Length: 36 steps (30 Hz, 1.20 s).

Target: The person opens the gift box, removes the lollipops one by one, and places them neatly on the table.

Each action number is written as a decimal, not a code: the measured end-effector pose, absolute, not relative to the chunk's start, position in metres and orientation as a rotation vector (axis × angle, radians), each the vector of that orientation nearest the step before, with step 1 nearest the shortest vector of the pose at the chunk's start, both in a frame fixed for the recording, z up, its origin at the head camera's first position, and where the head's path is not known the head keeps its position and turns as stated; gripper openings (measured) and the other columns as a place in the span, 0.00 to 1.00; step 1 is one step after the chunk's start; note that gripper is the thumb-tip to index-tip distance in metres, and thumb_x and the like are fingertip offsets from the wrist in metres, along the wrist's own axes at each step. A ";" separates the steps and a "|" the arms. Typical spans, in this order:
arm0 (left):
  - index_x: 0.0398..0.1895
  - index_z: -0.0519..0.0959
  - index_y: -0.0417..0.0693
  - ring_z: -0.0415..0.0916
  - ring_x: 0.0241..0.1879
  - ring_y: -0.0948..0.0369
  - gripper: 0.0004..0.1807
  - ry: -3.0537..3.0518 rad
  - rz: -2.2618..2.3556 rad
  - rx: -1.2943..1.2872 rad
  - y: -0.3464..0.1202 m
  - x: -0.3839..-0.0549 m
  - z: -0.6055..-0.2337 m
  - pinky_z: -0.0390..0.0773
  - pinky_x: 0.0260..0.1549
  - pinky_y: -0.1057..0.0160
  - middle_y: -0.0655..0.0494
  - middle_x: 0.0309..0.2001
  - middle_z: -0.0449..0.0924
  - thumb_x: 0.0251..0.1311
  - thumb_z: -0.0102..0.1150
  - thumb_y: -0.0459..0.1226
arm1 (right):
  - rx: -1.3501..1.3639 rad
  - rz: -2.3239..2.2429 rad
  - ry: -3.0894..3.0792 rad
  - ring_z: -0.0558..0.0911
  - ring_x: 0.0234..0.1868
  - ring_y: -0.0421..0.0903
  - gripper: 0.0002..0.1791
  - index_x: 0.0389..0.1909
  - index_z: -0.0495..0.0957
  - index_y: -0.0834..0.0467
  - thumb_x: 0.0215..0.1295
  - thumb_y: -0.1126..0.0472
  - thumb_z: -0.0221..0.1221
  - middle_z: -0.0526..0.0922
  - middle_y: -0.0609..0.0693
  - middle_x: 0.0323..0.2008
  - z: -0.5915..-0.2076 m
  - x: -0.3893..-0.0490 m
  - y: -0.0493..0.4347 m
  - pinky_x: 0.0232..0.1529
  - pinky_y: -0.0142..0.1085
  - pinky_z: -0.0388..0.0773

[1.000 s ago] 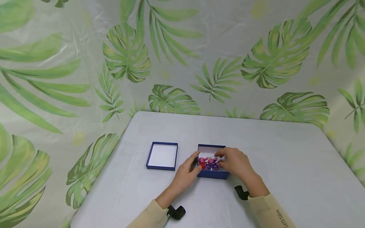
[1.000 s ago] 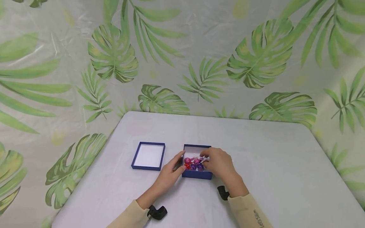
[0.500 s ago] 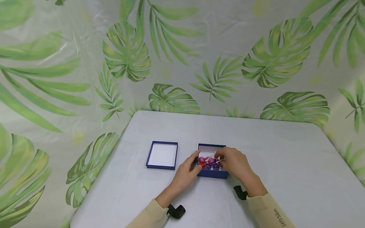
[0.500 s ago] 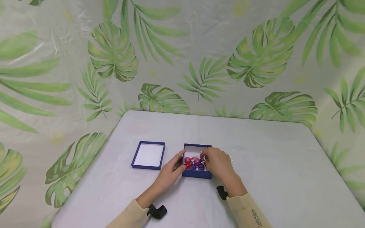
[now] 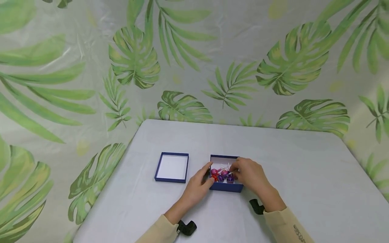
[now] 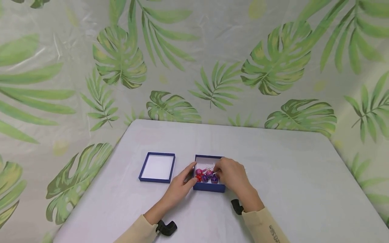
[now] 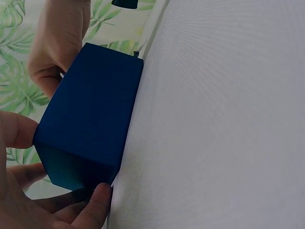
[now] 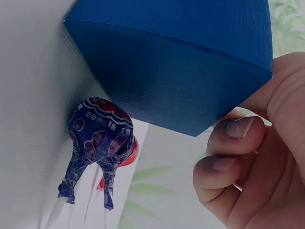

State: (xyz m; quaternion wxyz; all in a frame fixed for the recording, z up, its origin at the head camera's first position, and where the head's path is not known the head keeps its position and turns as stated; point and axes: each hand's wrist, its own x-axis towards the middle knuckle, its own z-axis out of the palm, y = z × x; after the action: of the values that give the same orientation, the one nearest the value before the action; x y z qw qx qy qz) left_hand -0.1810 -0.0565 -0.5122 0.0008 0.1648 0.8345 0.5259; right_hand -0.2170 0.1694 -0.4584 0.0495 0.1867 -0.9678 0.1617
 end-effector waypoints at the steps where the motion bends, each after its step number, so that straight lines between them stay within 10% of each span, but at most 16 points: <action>1: 0.79 0.60 0.57 0.58 0.73 0.54 0.33 2.622 1.653 0.517 -0.057 -0.180 -0.513 0.61 0.70 0.48 0.56 0.75 0.61 0.71 0.53 0.42 | 0.569 0.486 -2.945 0.80 0.30 0.42 0.05 0.31 0.89 0.52 0.57 0.66 0.71 0.80 0.42 0.29 -0.459 -0.216 0.168 0.30 0.40 0.80; 36: 0.78 0.61 0.60 0.59 0.73 0.56 0.33 2.608 1.678 0.473 -0.056 -0.183 -0.513 0.61 0.70 0.50 0.59 0.74 0.62 0.70 0.54 0.44 | 0.572 0.406 -2.785 0.78 0.25 0.41 0.05 0.32 0.90 0.54 0.55 0.66 0.73 0.78 0.43 0.28 -0.440 -0.204 0.175 0.22 0.36 0.76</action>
State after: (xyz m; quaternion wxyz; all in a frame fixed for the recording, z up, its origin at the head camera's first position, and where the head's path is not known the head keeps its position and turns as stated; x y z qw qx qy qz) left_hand -0.1828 -0.0560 -0.5131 0.0023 0.1506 0.8315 0.5348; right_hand -0.2040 0.1747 -0.4399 0.1341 0.1975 -0.9609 0.1402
